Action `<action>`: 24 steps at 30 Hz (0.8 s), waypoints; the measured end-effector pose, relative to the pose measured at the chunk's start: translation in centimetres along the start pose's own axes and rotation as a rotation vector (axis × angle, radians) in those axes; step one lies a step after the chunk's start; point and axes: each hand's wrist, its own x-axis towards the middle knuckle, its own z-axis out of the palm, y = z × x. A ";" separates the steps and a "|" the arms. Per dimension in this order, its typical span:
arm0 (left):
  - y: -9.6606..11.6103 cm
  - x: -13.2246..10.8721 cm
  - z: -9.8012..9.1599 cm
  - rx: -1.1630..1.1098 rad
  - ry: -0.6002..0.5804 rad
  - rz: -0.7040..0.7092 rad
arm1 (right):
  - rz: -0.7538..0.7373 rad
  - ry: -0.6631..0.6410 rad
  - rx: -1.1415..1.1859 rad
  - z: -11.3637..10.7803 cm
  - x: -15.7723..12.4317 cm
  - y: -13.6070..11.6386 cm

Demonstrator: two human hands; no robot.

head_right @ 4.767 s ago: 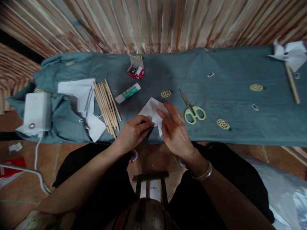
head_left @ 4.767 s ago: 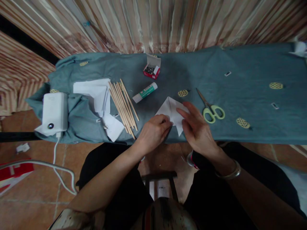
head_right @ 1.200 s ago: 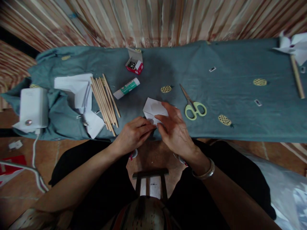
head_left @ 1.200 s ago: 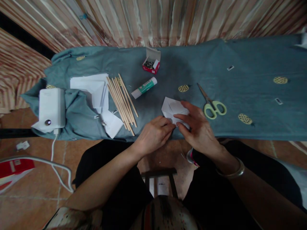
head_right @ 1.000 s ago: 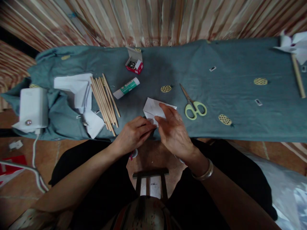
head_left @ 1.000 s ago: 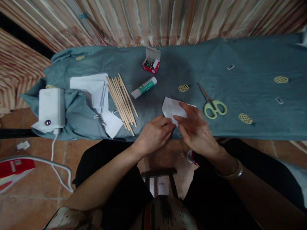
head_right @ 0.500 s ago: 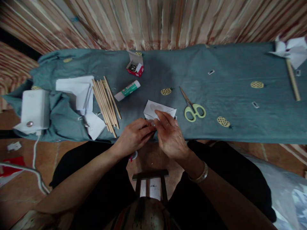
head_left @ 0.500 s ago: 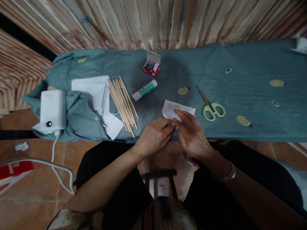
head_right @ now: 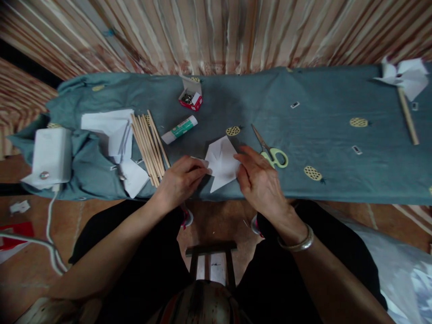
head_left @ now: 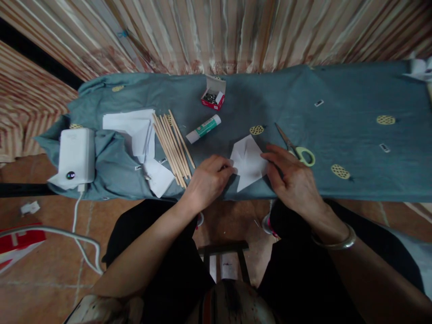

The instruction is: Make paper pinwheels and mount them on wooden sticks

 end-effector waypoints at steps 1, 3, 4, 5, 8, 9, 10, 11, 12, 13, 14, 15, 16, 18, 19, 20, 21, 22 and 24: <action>-0.4 0.1 -0.1 0.005 0.006 -0.008 | -0.005 0.002 -0.004 -0.1 -0.1 -0.1; -0.9 0.3 -0.3 0.011 0.010 -0.023 | -0.016 0.002 -0.006 -0.2 -0.4 -0.1; -0.9 0.4 -0.4 0.013 0.014 -0.031 | -0.019 0.002 -0.005 -0.2 -0.5 -0.2; -0.7 0.5 -0.5 0.014 0.021 -0.036 | -0.020 0.000 -0.006 -0.2 -0.5 -0.2; 0.3 0.6 -0.4 0.001 0.022 -0.023 | -0.028 -0.007 -0.018 -0.2 -0.7 -0.2; 0.7 0.6 -0.3 -0.009 0.006 -0.008 | -0.032 -0.007 -0.022 -0.2 -0.7 -0.2; 1.1 0.6 -0.2 -0.016 -0.021 0.010 | -0.038 -0.006 -0.025 -0.1 -0.7 -0.2; 1.5 0.6 0.0 -0.019 -0.052 0.027 | -0.044 -0.006 -0.028 -0.1 -0.7 -0.2; 1.7 0.6 0.1 -0.013 -0.080 0.039 | -0.052 -0.006 -0.031 0.0 -0.7 -0.2; 1.9 0.6 0.3 -0.002 -0.099 0.047 | -0.059 -0.006 -0.034 0.0 -0.7 -0.2; 2.0 0.6 0.4 0.012 -0.106 0.050 | -0.066 -0.008 -0.038 0.0 -0.7 -0.2; 2.0 0.6 0.5 0.024 -0.102 0.053 | -0.072 -0.011 -0.042 0.0 -0.7 -0.2; 2.0 0.5 0.6 0.034 -0.092 0.055 | -0.075 -0.016 -0.043 0.0 -0.7 -0.2; 2.0 0.4 0.7 0.048 -0.073 0.065 | -0.066 -0.024 -0.033 0.0 -0.7 -0.2; 2.0 0.4 0.7 0.054 -0.069 0.070 | -0.057 -0.027 -0.018 -0.1 -0.7 -0.2; 2.1 0.3 0.7 0.061 -0.069 0.073 | -0.041 -0.032 0.008 -0.2 -0.7 -0.1; 2.1 0.3 0.6 0.067 -0.068 0.075 | -0.021 -0.041 0.047 -0.3 -0.7 -0.1; 2.1 0.2 0.6 0.071 -0.066 0.075 | 0.001 -0.055 0.094 -0.4 -0.8 -0.1; 2.2 0.1 0.4 0.070 -0.053 0.073 | 0.032 -0.097 0.200 -0.7 -0.8 0.0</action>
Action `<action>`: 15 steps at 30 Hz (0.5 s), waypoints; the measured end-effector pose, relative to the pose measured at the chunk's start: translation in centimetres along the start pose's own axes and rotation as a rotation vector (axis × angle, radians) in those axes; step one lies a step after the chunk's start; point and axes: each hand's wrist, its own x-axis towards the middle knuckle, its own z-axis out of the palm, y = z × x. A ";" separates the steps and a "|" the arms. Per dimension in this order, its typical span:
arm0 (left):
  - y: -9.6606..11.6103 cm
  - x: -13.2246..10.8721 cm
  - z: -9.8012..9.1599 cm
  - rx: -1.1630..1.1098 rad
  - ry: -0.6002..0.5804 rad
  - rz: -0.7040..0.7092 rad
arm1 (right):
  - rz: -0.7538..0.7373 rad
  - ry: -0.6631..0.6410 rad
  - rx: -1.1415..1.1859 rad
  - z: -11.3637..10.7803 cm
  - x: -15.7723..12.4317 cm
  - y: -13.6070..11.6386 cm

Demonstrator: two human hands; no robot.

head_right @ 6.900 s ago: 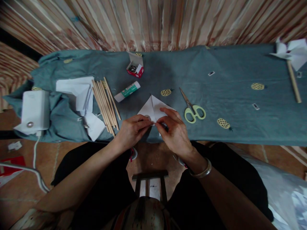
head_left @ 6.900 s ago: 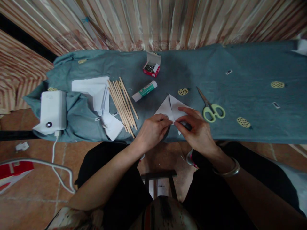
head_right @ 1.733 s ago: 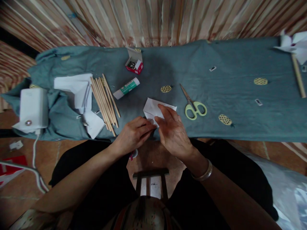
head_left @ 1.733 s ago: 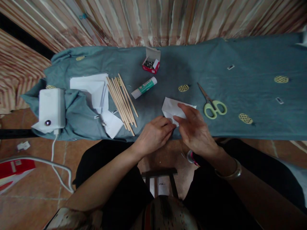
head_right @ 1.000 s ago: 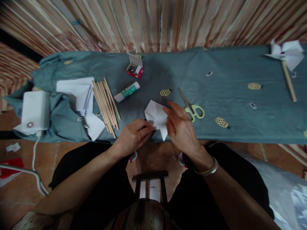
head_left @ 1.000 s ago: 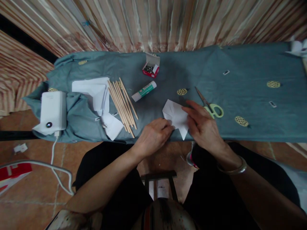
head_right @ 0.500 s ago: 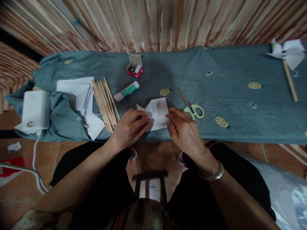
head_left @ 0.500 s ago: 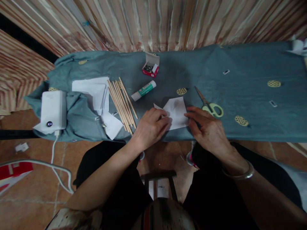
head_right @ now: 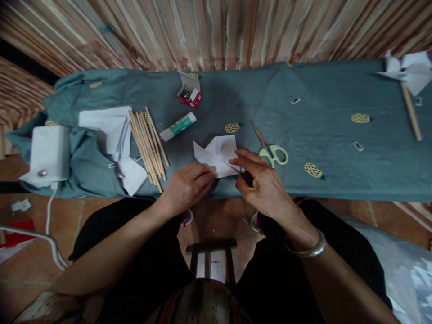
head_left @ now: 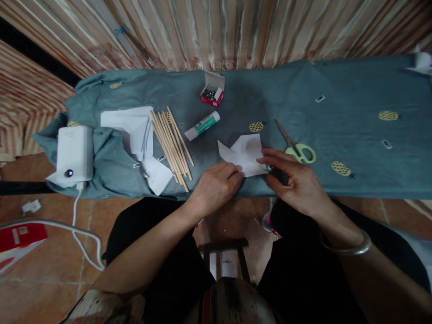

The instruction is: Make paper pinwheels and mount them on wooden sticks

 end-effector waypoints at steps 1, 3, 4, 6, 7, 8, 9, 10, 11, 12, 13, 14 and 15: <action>0.0 -0.1 -0.1 -0.002 0.008 0.000 | 0.008 -0.024 0.049 -0.1 0.0 0.0; 0.0 -0.2 -0.2 -0.007 0.013 0.000 | 0.016 -0.064 0.122 -0.4 -0.1 0.1; 0.0 -0.3 -0.3 -0.008 0.008 0.001 | 0.020 -0.073 0.149 -0.4 0.0 0.2; 0.0 -0.4 -0.5 -0.013 -0.002 0.006 | 0.030 -0.078 0.191 -0.5 0.0 0.3; 0.0 -0.5 -0.6 -0.018 -0.007 0.010 | 0.034 -0.078 0.208 -0.4 0.0 0.4; 0.1 -0.5 -0.7 -0.022 -0.014 0.014 | 0.037 -0.078 0.223 -0.3 0.0 0.4; 0.1 -0.5 -0.7 -0.028 -0.020 0.018 | 0.040 -0.080 0.234 -0.2 0.1 0.5; 0.2 -0.6 -0.7 -0.036 -0.025 0.022 | 0.046 -0.082 0.241 -0.1 0.1 0.5; 0.3 -0.6 -0.7 -0.047 -0.028 0.023 | 0.054 -0.080 0.245 0.0 0.2 0.6; 0.4 -0.6 -0.7 -0.061 -0.025 0.025 | 0.062 -0.073 0.245 0.2 0.3 0.6; 0.5 -0.5 -0.6 -0.077 -0.015 0.025 | 0.069 -0.063 0.242 0.4 0.3 0.6; 0.6 -0.5 -0.5 -0.093 -0.003 0.022 | 0.077 -0.051 0.234 0.5 0.4 0.6; 0.7 -0.5 -0.4 -0.109 0.007 0.017 | 0.084 -0.039 0.219 0.7 0.5 0.6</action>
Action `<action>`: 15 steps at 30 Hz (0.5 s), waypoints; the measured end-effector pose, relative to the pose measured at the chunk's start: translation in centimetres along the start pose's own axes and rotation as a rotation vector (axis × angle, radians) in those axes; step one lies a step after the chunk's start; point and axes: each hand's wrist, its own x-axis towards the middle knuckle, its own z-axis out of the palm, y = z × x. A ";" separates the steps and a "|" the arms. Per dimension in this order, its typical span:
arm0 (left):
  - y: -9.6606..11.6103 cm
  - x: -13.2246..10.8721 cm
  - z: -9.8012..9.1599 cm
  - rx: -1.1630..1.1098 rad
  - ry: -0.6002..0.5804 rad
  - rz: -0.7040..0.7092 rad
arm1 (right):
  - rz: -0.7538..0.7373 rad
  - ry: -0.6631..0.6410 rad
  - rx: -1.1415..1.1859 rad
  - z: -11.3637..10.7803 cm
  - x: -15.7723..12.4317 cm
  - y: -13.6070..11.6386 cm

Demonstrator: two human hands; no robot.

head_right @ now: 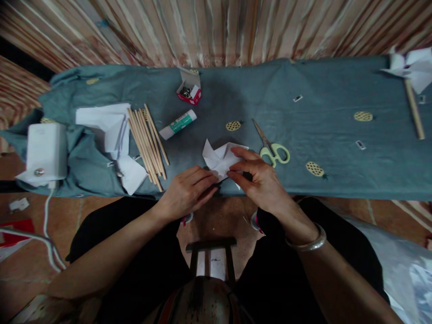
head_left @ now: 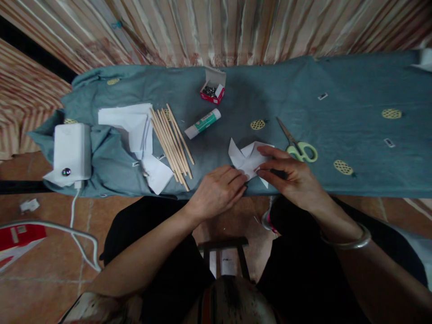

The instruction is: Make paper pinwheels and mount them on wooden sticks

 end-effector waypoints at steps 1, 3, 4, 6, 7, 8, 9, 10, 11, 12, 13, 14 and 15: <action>0.1 0.0 0.1 -0.012 0.005 -0.003 | 0.003 0.014 -0.020 0.1 0.1 0.0; 0.2 0.0 0.2 -0.027 -0.002 0.006 | -0.005 0.045 -0.065 0.5 0.2 0.0; 0.2 0.0 0.3 -0.030 -0.009 0.016 | -0.013 0.061 -0.088 0.6 0.3 -0.1; 0.2 0.0 0.3 -0.032 -0.025 0.034 | -0.036 0.090 -0.134 0.9 0.4 -0.1; 0.2 0.0 0.4 -0.032 -0.032 0.034 | -0.047 0.102 -0.160 1.1 0.4 -0.2; 0.1 -0.1 0.4 -0.034 -0.038 0.027 | -0.057 0.113 -0.187 1.2 0.4 -0.2; 0.1 -0.1 0.4 -0.038 -0.044 0.016 | -0.068 0.122 -0.213 1.4 0.5 -0.2; 0.1 -0.1 0.4 -0.044 -0.047 0.007 | -0.080 0.131 -0.236 1.5 0.5 -0.2; 0.0 -0.1 0.4 -0.052 -0.047 0.000 | -0.092 0.144 -0.253 1.6 0.5 -0.3; 0.0 -0.1 0.4 -0.061 -0.044 -0.005 | -0.103 0.154 -0.267 1.7 0.5 -0.3; 0.0 -0.1 0.5 -0.068 -0.041 -0.008 | -0.112 0.162 -0.278 1.8 0.6 -0.3; 0.1 -0.1 0.5 -0.074 -0.039 -0.009 | -0.119 0.170 -0.287 1.9 0.6 -0.4; 0.1 -0.1 0.5 -0.078 -0.039 -0.012 | -0.123 0.177 -0.293 2.0 0.6 -0.4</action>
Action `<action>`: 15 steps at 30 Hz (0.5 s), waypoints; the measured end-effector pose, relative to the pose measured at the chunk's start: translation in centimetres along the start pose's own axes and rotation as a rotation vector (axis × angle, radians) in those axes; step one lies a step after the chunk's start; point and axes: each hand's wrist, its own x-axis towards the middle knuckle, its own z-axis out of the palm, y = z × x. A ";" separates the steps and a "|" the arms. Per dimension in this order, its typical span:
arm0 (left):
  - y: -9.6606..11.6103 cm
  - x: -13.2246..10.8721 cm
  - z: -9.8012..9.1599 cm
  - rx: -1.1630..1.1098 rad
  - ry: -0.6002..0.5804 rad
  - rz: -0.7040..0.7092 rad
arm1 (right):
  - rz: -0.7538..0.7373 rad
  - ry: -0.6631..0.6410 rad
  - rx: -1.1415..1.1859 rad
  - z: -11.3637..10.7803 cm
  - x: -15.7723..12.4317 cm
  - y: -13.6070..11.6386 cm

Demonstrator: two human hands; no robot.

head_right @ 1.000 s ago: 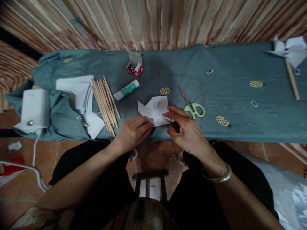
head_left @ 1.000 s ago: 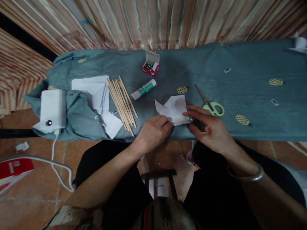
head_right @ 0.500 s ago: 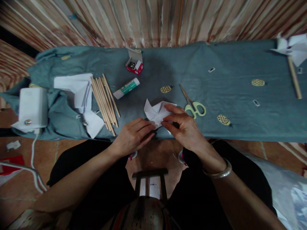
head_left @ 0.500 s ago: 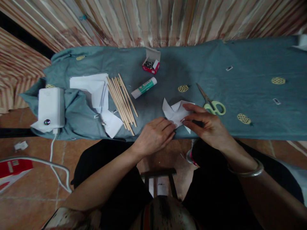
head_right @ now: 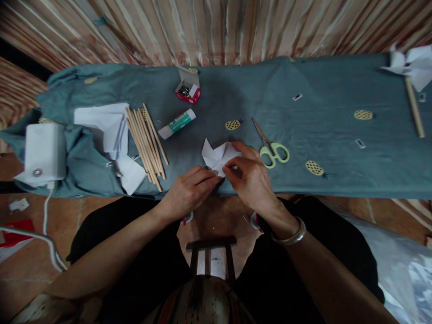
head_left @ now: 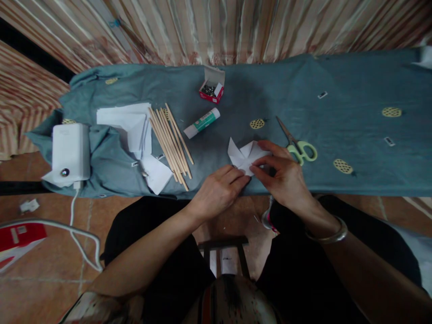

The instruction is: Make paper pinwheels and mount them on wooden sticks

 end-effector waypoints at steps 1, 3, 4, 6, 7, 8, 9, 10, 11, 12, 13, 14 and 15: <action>0.0 0.0 0.0 -0.001 -0.001 -0.004 | -0.001 0.006 -0.005 0.1 0.0 0.0; 0.0 0.1 0.0 -0.002 -0.002 -0.011 | -0.001 0.017 -0.011 0.2 -0.1 -0.1; 0.0 0.1 0.1 -0.003 0.000 -0.011 | -0.001 0.024 -0.012 0.2 -0.1 -0.1; -0.1 0.0 0.1 -0.008 0.005 -0.012 | 0.000 0.034 -0.012 0.4 -0.1 -0.1; -0.1 0.0 0.2 -0.012 0.007 -0.012 | 0.000 0.039 -0.010 0.4 -0.2 0.0; -0.1 0.0 0.2 -0.016 0.007 -0.014 | 0.002 0.041 -0.006 0.5 -0.2 0.0; -0.1 0.0 0.3 -0.020 0.004 -0.016 | 0.006 0.043 -0.001 0.5 -0.2 0.0; -0.2 0.0 0.3 -0.023 0.001 -0.018 | 0.009 0.044 0.004 0.5 -0.2 0.0; -0.2 0.0 0.3 -0.026 -0.002 -0.020 | 0.013 0.045 0.007 0.6 -0.2 0.0; -0.2 0.0 0.3 -0.027 -0.003 -0.021 | 0.020 0.045 0.010 0.6 -0.2 0.0; -0.2 0.0 0.3 -0.029 -0.002 -0.023 | 0.028 0.042 0.012 0.6 -0.2 0.0; -0.2 0.0 0.3 -0.029 0.000 -0.025 | 0.037 0.039 0.012 0.6 -0.2 0.0; -0.1 0.0 0.3 -0.029 0.002 -0.027 | 0.046 0.034 0.013 0.5 -0.2 0.0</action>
